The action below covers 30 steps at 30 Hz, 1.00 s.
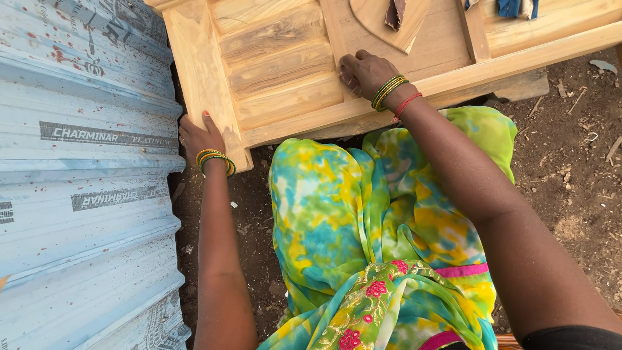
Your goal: The person is sanding a wooden drawer front with a sanding block. They are sitting on the ground and methodically smooth the surface of the drawer, including the edges and the heart-shaped cutout.
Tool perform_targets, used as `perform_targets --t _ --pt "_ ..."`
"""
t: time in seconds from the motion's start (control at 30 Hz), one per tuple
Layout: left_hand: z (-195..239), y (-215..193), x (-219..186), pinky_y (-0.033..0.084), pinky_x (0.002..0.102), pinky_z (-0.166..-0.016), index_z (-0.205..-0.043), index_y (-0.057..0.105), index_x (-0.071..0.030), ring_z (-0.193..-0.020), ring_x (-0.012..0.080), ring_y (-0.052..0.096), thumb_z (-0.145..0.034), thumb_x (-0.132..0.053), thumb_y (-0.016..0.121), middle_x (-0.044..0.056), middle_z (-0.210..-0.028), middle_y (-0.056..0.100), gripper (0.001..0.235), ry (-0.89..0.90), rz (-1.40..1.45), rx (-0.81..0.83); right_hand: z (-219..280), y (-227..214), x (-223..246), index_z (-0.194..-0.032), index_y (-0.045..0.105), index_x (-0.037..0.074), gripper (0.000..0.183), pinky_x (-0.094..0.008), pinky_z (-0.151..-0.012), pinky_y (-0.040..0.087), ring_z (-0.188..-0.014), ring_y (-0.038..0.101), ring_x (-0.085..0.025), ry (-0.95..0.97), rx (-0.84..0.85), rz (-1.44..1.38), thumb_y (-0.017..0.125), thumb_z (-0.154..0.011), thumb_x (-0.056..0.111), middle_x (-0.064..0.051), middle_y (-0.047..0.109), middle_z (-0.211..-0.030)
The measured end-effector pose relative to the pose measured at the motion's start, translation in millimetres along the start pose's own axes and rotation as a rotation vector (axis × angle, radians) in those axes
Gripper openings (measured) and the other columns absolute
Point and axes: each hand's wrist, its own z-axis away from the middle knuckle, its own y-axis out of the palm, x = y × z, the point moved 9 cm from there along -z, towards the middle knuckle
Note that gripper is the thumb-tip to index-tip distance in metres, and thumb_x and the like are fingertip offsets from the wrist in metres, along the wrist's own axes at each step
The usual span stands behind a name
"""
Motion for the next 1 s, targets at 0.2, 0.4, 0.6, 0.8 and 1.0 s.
perform_targets --t 0.2,0.4,0.6,0.8,1.0 --pt "1 0 2 0.054 0.052 -0.085 -0.134 0.048 -0.006 -0.113 0.0393 0.062 -0.105 -0.051 0.052 0.020 -0.127 0.060 0.054 -0.025 0.003 0.009 2 5 6 -0.117 0.063 0.013 0.042 -0.046 -0.087 0.054 -0.102 0.065 -0.036 0.041 -0.022 0.066 0.082 -0.082 0.027 -0.014 0.061 -0.113" --pt "2 -5 -2 0.054 0.052 -0.084 -0.134 0.049 -0.006 -0.112 0.0406 0.063 -0.104 -0.050 0.053 0.021 -0.126 0.061 0.053 -0.005 0.003 -0.004 9 7 15 -0.111 0.066 0.014 0.024 -0.044 -0.086 0.053 -0.105 0.061 -0.037 0.004 -0.187 0.137 0.070 -0.090 0.025 -0.017 0.060 -0.109" --pt "1 -2 -1 0.055 0.051 -0.085 -0.132 0.050 -0.006 -0.111 0.0400 0.063 -0.105 -0.049 0.053 0.021 -0.125 0.061 0.051 -0.011 0.025 0.003 -4 17 -4 -0.107 0.065 0.009 0.013 -0.047 -0.077 0.054 -0.089 0.068 -0.037 0.038 -0.228 0.107 0.059 -0.098 0.017 -0.019 0.067 -0.097" --pt "1 0 -4 0.055 0.051 -0.084 -0.133 0.049 -0.004 -0.111 0.0406 0.063 -0.106 -0.049 0.054 0.022 -0.124 0.060 0.053 0.053 0.014 -0.050 0 -26 -14 -0.106 0.066 0.009 0.013 -0.048 -0.066 0.054 -0.076 0.070 -0.036 0.044 -0.357 0.151 0.058 -0.102 0.019 -0.014 0.073 -0.086" --pt "0 -2 0 0.057 0.051 -0.080 -0.130 0.049 -0.007 -0.112 0.0375 0.064 -0.105 -0.051 0.053 0.019 -0.124 0.060 0.051 0.020 0.003 -0.034 19 -56 15 -0.105 0.070 0.011 0.012 -0.046 -0.059 0.051 -0.076 0.069 -0.033 -0.053 -0.505 0.142 0.060 -0.100 0.017 -0.009 0.075 -0.090"
